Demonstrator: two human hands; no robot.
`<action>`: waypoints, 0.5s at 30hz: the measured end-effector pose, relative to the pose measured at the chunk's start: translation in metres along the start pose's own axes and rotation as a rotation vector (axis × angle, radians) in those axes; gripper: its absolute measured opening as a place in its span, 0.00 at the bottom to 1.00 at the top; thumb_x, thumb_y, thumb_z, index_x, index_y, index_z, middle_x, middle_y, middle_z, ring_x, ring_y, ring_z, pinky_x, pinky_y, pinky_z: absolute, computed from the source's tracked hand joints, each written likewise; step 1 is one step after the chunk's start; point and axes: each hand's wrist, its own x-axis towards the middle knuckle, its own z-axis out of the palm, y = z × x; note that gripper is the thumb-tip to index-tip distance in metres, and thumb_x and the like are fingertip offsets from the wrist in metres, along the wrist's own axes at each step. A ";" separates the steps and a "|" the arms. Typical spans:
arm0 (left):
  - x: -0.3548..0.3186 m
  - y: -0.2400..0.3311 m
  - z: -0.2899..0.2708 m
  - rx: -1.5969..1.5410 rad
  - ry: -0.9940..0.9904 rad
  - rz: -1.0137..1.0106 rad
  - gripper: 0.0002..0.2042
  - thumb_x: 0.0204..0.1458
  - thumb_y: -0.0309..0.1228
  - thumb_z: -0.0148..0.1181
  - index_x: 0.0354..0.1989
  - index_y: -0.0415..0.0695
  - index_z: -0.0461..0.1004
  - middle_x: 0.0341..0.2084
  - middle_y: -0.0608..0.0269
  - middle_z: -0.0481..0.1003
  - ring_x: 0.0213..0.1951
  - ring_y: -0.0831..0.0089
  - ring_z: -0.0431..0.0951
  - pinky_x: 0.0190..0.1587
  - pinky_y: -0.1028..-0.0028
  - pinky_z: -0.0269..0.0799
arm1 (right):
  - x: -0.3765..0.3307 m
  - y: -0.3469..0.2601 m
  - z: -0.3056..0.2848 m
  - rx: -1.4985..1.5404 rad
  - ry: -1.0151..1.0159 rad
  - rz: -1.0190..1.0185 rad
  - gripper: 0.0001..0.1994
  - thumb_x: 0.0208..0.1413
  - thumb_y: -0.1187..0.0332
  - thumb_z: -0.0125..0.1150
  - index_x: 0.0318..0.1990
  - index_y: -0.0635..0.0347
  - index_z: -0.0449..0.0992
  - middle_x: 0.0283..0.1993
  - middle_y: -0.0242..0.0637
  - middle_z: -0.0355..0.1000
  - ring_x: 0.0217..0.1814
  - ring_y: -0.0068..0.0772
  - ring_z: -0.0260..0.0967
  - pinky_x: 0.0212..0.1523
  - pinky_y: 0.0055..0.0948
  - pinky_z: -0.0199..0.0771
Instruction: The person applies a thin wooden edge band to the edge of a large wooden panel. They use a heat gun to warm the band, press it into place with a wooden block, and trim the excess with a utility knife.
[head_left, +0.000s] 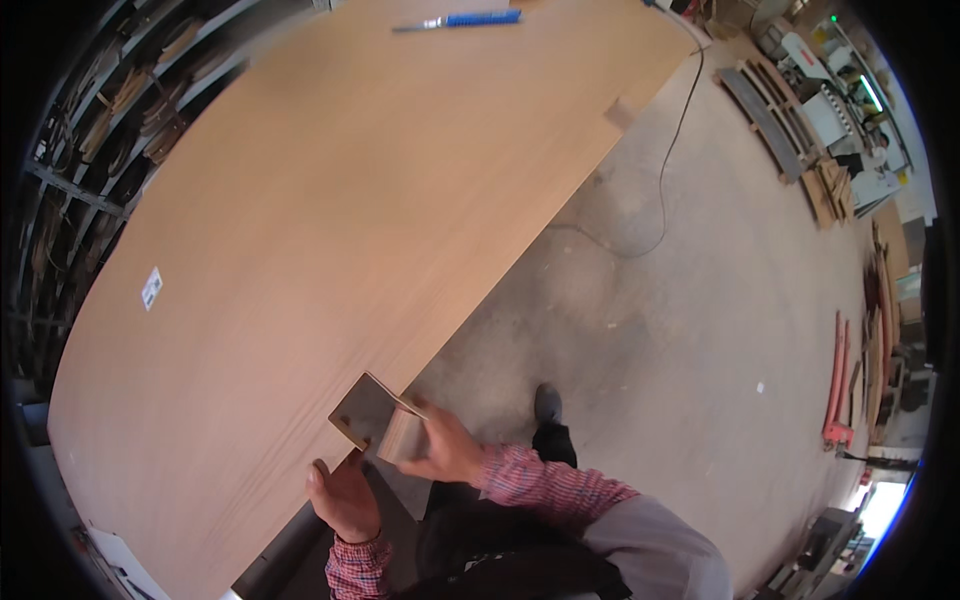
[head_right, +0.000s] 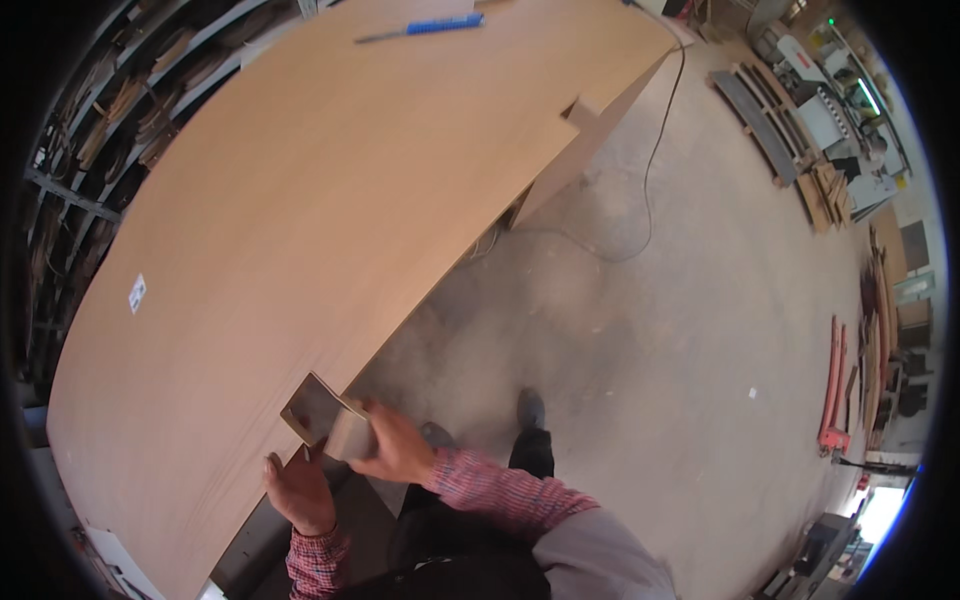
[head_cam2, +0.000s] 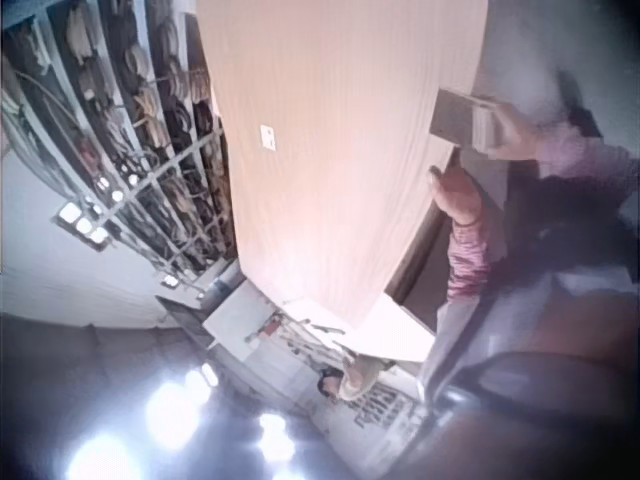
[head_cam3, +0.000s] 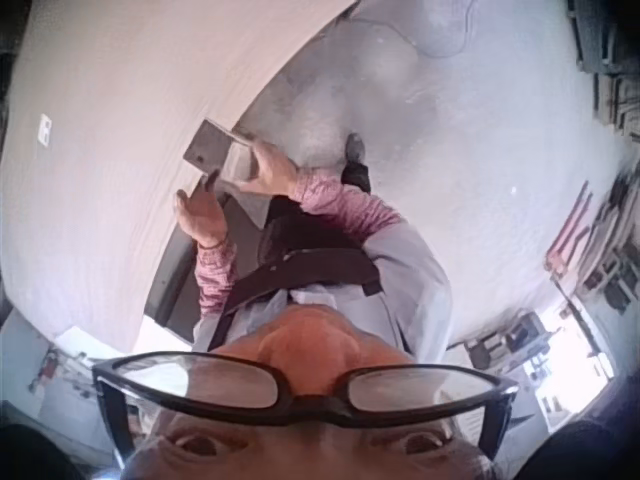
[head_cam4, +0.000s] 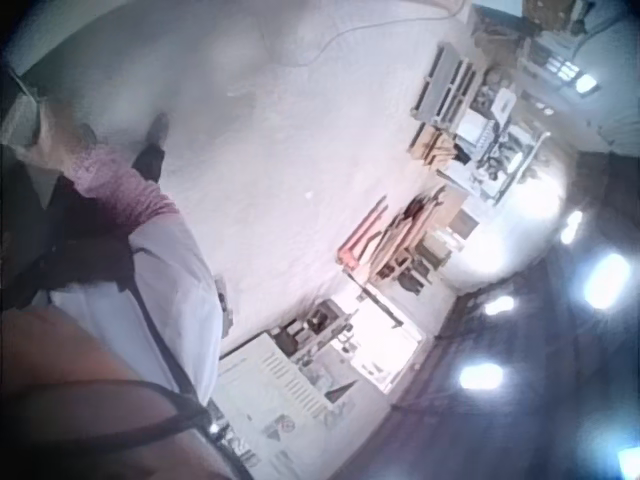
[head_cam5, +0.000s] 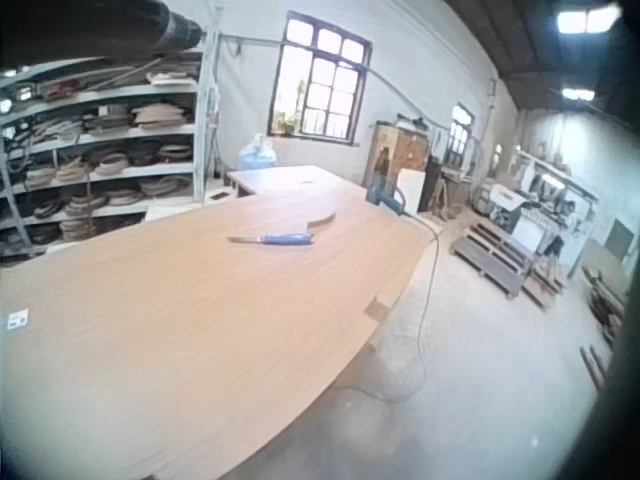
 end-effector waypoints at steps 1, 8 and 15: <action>-0.005 -0.001 0.000 -0.029 -0.036 -0.037 0.28 0.65 0.51 0.50 0.64 0.41 0.69 0.63 0.49 0.71 0.65 0.52 0.70 0.57 0.53 0.74 | -0.012 -0.005 -0.025 -0.019 -0.074 0.074 0.38 0.47 0.63 0.77 0.63 0.63 0.62 0.51 0.51 0.74 0.55 0.52 0.75 0.53 0.43 0.77; -0.067 0.018 0.091 1.003 -0.576 -0.045 0.45 0.52 0.48 0.66 0.73 0.34 0.54 0.61 0.43 0.66 0.62 0.53 0.69 0.59 0.59 0.68 | -0.006 -0.074 -0.140 0.885 0.068 0.423 0.33 0.58 0.72 0.67 0.68 0.60 0.56 0.58 0.37 0.67 0.57 0.27 0.69 0.57 0.32 0.73; -0.008 0.026 0.211 1.151 -0.607 0.346 0.33 0.64 0.47 0.55 0.69 0.37 0.60 0.47 0.47 0.71 0.49 0.51 0.75 0.51 0.62 0.72 | 0.061 -0.127 -0.178 0.940 -0.117 0.149 0.36 0.60 0.65 0.66 0.71 0.62 0.54 0.65 0.43 0.64 0.68 0.35 0.62 0.63 0.36 0.67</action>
